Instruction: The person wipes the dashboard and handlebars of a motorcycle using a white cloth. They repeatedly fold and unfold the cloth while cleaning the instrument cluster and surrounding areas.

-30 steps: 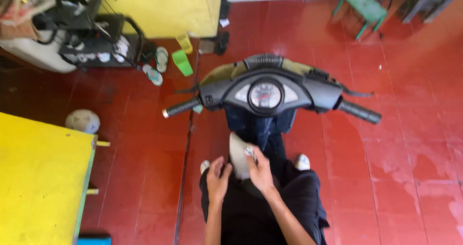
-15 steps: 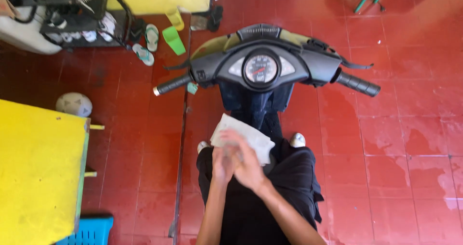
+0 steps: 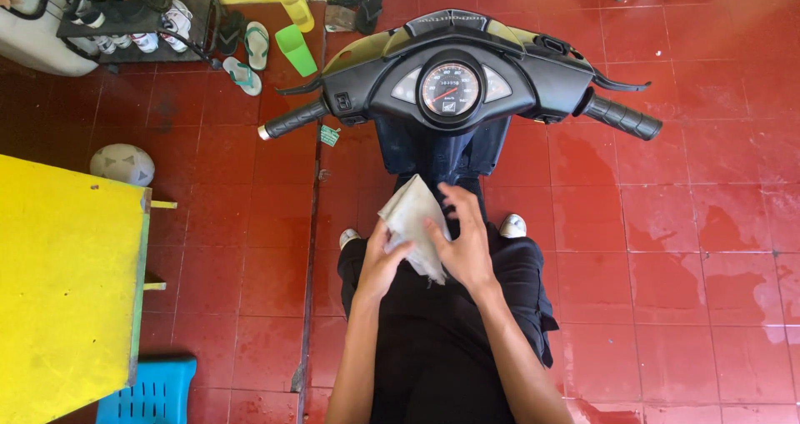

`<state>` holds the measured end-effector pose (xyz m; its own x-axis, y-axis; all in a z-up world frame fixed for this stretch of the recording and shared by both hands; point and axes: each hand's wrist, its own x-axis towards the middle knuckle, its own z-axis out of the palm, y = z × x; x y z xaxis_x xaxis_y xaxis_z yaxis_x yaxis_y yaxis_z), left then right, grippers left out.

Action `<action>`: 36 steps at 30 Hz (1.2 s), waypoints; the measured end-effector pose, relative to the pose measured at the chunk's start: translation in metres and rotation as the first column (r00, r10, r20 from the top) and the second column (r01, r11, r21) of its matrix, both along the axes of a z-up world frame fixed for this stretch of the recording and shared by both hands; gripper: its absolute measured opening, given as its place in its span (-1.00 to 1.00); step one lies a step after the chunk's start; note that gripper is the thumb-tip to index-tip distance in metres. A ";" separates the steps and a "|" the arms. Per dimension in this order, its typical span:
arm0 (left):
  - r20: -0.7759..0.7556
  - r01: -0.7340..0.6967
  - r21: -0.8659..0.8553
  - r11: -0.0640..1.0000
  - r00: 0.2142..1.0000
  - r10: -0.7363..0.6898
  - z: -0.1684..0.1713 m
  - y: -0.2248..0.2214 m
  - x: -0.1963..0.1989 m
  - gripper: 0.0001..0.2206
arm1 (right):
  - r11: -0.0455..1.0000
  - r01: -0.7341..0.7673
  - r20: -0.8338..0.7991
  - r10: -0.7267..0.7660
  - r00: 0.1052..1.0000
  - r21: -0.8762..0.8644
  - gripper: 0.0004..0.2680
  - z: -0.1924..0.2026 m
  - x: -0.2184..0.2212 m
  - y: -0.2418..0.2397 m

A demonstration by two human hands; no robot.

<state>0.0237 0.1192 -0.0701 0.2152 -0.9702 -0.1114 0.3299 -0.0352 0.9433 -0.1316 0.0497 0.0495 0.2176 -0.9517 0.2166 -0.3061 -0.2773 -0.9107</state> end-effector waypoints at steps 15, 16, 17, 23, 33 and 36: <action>0.039 -0.074 -0.054 0.996 0.996 0.076 0.052 -0.005 -0.011 -0.32 | 0.876 -0.472 0.121 0.460 0.879 0.100 -0.48 0.015 -0.015 0.005; 0.039 -0.072 -0.054 0.996 0.996 0.074 0.054 -0.005 -0.010 -0.32 | 0.877 -0.471 0.121 0.459 0.880 0.100 -0.48 0.020 -0.014 0.006; 0.039 -0.090 -0.005 0.996 0.995 0.090 0.055 -0.006 -0.010 -0.44 | 0.895 -0.442 0.074 0.437 0.896 0.060 -0.58 0.024 -0.013 0.006; 0.084 -0.112 0.124 0.986 0.991 0.102 0.030 -0.008 -0.015 -0.65 | 0.944 -0.321 -0.056 0.317 0.947 -0.073 -0.74 0.019 -0.011 0.005; 0.364 -0.017 0.059 0.998 0.931 -0.006 0.063 -0.005 -0.029 -0.61 | 0.822 -0.189 -0.296 0.026 0.955 -0.537 -0.86 0.011 -0.009 -0.002; 0.350 0.031 0.021 0.999 0.936 -0.037 0.076 -0.008 -0.029 -0.55 | 0.798 -0.235 -0.296 0.075 0.952 -0.554 -0.85 0.012 -0.018 -0.004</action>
<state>-0.0056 0.1116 0.0061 0.2101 -0.9764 -0.0495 -0.0233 -0.0556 0.9982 -0.1496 0.0453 0.0617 0.4733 -0.6140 0.6316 -0.4037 -0.7885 -0.4641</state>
